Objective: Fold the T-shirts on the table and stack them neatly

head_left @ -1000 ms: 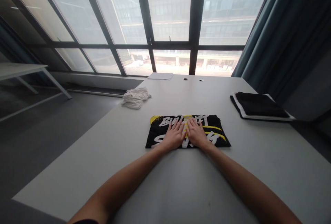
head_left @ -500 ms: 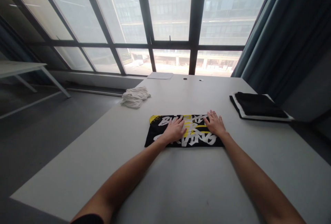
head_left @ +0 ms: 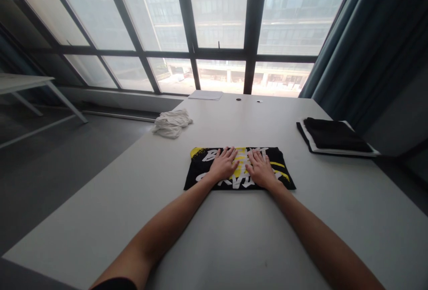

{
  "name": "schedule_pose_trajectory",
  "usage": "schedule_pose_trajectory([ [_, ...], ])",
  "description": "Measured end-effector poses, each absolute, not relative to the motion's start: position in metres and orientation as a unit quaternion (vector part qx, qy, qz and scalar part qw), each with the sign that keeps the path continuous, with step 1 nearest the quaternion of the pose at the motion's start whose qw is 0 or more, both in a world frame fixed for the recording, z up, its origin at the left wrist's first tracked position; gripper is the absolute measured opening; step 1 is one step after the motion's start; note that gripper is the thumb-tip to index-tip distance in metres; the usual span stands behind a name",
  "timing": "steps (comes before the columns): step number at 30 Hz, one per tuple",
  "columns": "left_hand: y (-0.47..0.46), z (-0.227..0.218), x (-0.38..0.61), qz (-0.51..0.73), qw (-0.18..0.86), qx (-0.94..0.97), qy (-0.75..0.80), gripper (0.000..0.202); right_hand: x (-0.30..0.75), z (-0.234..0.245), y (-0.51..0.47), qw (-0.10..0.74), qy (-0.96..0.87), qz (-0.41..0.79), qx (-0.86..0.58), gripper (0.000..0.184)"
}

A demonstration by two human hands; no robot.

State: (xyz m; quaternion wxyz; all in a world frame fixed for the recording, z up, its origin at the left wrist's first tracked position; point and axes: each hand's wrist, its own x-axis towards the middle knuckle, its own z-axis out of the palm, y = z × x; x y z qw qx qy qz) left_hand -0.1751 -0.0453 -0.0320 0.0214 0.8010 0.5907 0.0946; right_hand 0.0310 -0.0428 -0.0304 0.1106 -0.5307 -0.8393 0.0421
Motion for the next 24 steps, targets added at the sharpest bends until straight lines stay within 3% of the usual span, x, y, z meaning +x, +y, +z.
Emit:
schedule_pose_trajectory([
  [4,-0.047,-0.029,-0.175,0.103,0.025,0.794,0.599,0.060,0.061,-0.036,-0.023,0.078,-0.829,0.046,-0.553,0.062],
  [24,-0.045,-0.028,-0.175,0.102,0.044,0.787,0.607,0.061,0.091,-0.037,-0.005,0.109,-0.779,0.049,-0.616,0.059],
])
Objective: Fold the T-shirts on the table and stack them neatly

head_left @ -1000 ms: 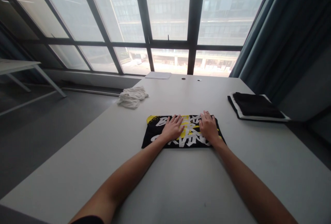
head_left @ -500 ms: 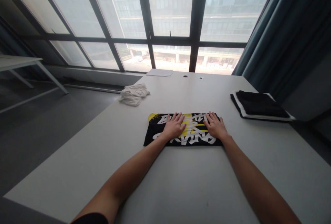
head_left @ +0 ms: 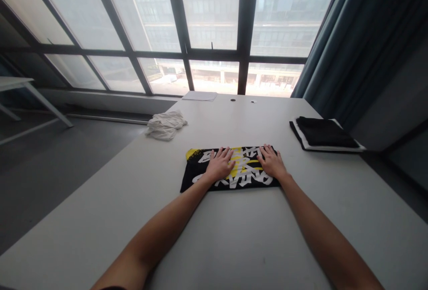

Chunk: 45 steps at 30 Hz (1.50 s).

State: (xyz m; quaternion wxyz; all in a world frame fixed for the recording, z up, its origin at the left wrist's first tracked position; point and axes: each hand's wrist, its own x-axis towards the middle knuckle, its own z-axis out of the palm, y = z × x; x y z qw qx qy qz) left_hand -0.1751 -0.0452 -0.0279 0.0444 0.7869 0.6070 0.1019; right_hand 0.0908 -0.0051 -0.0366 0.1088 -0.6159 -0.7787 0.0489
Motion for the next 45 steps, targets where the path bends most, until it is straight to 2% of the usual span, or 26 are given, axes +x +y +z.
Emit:
schedule_pose_trajectory([
  [19,-0.032,-0.028,-0.181,0.058,0.006,0.793,0.606,0.060,0.085,-0.020,-0.007,0.143,-0.773,0.107,-0.609,0.060],
  [26,-0.034,-0.023,-0.177,0.034,0.002,0.788,0.615,0.062,0.086,-0.020,-0.006,0.152,-0.775,0.095,-0.607,0.058],
  [30,-0.031,-0.026,-0.178,0.034,0.002,0.789,0.613,0.062,0.074,-0.014,-0.016,0.163,-0.752,0.026,-0.638,0.056],
  [34,-0.030,-0.030,-0.180,0.045,-0.014,0.790,0.612,0.060,0.047,-0.016,-0.027,0.197,-0.811,-0.004,-0.551,0.056],
  [38,-0.032,-0.028,-0.178,0.046,-0.027,0.790,0.610,0.059,0.038,-0.023,-0.026,0.154,-0.864,0.061,-0.475,0.060],
  [45,-0.033,-0.024,-0.177,0.045,0.004,0.786,0.616,0.061,0.080,-0.018,-0.007,0.156,-0.775,0.055,-0.610,0.057],
])
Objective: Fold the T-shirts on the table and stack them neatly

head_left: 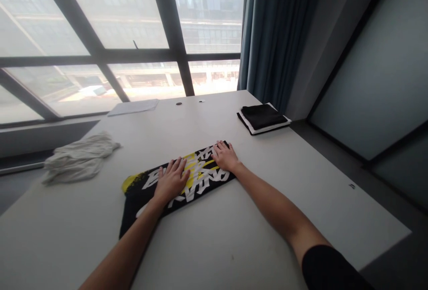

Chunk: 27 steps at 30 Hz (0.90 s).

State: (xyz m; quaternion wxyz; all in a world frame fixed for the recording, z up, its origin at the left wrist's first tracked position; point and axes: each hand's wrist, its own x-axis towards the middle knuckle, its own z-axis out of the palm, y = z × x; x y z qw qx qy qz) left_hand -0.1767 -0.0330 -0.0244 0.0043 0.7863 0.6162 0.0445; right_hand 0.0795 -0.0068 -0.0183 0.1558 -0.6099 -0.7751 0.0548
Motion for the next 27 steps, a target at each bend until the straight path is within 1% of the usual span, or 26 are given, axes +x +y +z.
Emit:
schedule_pose_trajectory([
  [4,-0.033,-0.027,-0.178,0.052,0.007,0.788,0.613,0.061,0.081,-0.016,-0.009,0.205,-0.742,0.019,-0.638,0.055],
  [8,-0.037,-0.025,-0.177,0.049,0.011,0.788,0.614,0.061,0.062,-0.017,-0.018,0.248,-0.779,0.014,-0.576,0.054],
  [10,-0.039,-0.024,-0.175,0.049,0.012,0.785,0.617,0.061,0.054,-0.021,-0.021,0.237,-0.806,0.037,-0.541,0.055],
  [12,-0.041,-0.022,-0.174,0.049,0.013,0.783,0.620,0.060,0.050,-0.026,-0.020,0.204,-0.825,0.060,-0.524,0.057],
  [14,-0.042,-0.021,-0.173,0.049,0.014,0.783,0.620,0.060,0.052,-0.030,-0.017,0.170,-0.822,0.064,-0.540,0.059],
  [16,-0.044,-0.021,-0.173,0.051,0.016,0.784,0.618,0.060,0.060,-0.033,-0.012,0.153,-0.801,0.054,-0.577,0.059],
  [19,-0.044,-0.021,-0.174,0.054,0.020,0.785,0.616,0.060,0.075,-0.032,-0.006,0.154,-0.757,0.037,-0.634,0.059],
  [22,-0.044,-0.021,-0.174,0.057,0.027,0.786,0.615,0.060,0.082,-0.027,-0.007,0.178,-0.723,0.020,-0.668,0.059],
  [25,-0.045,-0.021,-0.174,0.061,0.030,0.788,0.613,0.061,0.072,-0.024,-0.015,0.202,-0.777,0.017,-0.596,0.058],
  [27,-0.045,-0.020,-0.173,0.062,0.029,0.787,0.613,0.060,0.061,-0.024,-0.021,0.191,-0.828,0.043,-0.525,0.058],
])
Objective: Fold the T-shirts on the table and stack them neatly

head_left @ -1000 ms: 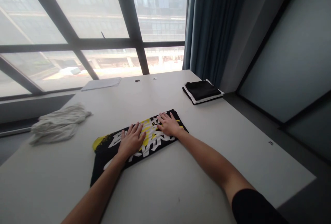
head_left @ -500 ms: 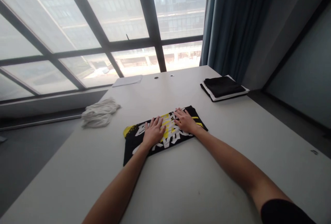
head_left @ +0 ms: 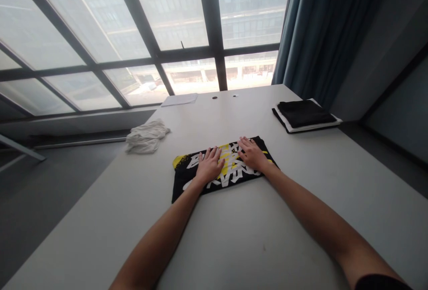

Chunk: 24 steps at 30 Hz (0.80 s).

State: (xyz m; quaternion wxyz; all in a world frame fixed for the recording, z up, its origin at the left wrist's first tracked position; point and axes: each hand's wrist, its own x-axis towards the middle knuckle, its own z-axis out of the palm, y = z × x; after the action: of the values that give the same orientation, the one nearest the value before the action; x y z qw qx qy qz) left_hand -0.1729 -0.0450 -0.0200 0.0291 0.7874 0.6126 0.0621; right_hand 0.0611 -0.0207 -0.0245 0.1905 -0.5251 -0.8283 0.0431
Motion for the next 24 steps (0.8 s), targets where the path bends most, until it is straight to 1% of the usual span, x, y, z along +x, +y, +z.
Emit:
schedule_pose_trajectory([
  [2,-0.045,-0.019,-0.172,0.062,0.030,0.786,0.614,0.060,0.053,-0.027,-0.023,0.165,-0.849,0.070,-0.497,0.059],
  [5,-0.046,-0.019,-0.172,0.063,0.034,0.784,0.616,0.060,0.055,-0.030,-0.019,0.144,-0.833,0.072,-0.529,0.060],
  [9,-0.045,-0.019,-0.173,0.062,0.038,0.785,0.615,0.060,0.076,-0.032,-0.006,0.143,-0.784,0.050,-0.602,0.060],
  [12,-0.045,-0.019,-0.173,0.061,0.038,0.787,0.612,0.060,0.085,-0.031,-0.003,0.159,-0.751,0.032,-0.640,0.060],
  [14,-0.045,-0.020,-0.173,0.063,0.039,0.787,0.612,0.060,0.082,-0.029,-0.007,0.179,-0.756,0.017,-0.629,0.059],
  [16,-0.045,-0.021,-0.173,0.065,0.040,0.786,0.613,0.060,0.074,-0.028,-0.012,0.192,-0.788,0.017,-0.585,0.058],
  [19,-0.045,-0.021,-0.173,0.070,0.039,0.786,0.613,0.059,0.062,-0.028,-0.019,0.172,-0.832,0.048,-0.526,0.060],
  [21,-0.045,-0.021,-0.173,0.071,0.040,0.786,0.613,0.060,0.060,-0.030,-0.018,0.153,-0.830,0.057,-0.533,0.061],
  [24,-0.045,-0.021,-0.173,0.071,0.043,0.785,0.613,0.060,0.068,-0.034,-0.010,0.141,-0.799,0.049,-0.582,0.060],
])
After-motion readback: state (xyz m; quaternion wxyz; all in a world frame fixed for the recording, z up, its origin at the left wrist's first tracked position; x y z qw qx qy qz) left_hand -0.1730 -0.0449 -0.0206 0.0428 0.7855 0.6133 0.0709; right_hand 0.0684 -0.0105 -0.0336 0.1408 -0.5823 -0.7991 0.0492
